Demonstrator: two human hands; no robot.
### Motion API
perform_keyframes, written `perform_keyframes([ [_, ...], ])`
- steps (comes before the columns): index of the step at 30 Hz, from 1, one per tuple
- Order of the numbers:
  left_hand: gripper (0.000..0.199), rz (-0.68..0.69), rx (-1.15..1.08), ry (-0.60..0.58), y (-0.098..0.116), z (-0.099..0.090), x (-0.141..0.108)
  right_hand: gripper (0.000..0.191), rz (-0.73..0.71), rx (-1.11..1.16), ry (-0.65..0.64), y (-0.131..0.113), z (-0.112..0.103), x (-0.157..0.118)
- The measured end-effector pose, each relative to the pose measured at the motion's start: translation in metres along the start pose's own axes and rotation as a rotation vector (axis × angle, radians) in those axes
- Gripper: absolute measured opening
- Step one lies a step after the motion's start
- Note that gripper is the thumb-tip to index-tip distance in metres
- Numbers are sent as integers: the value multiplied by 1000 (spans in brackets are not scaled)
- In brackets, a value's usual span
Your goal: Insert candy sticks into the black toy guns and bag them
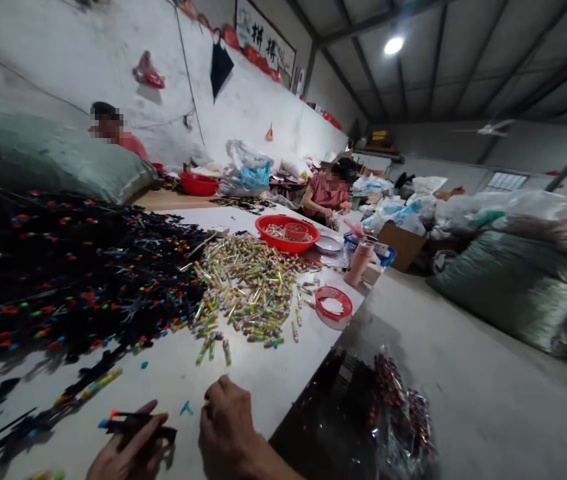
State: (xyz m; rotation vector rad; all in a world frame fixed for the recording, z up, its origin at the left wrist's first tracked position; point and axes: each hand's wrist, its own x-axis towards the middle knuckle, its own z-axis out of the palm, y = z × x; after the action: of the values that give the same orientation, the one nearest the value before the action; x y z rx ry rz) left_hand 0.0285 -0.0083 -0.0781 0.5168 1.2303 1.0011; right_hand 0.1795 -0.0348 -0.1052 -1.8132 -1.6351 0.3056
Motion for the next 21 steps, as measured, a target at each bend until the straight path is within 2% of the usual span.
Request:
perform_keyframes([
  [2, 44, -26, -43, -25, 3, 4, -15, 15, 147, 219, -25, -8, -10, -4],
  [3, 44, -37, -57, -37, 5, 6, -23, 10, 271, 412, -51, -14, -16, -6],
  [5, 40, 37, -119, -50, 8, 11, -37, 11, 440, 810, -147, -27, -31, -8],
  [7, 40, 88, -172, -78, 9, 15, -47, 19, 487, 1026, -181, -38, -45, -10],
  [11, 46, 70, -236, -104, 11, 19, -60, 22, 464, 1105, -174, -49, -67, -18],
  [14, 46, 54, -257, -83, 13, 20, -67, 23, 418, 1079, -242, -52, -76, -21],
  [18, 44, 87, -279, -59, 13, 20, -67, 23, 396, 1044, -299, -50, -79, -21],
  [21, 41, 118, -293, -65, 12, 20, -65, 21, 327, 1006, -325, -47, -78, -20],
])
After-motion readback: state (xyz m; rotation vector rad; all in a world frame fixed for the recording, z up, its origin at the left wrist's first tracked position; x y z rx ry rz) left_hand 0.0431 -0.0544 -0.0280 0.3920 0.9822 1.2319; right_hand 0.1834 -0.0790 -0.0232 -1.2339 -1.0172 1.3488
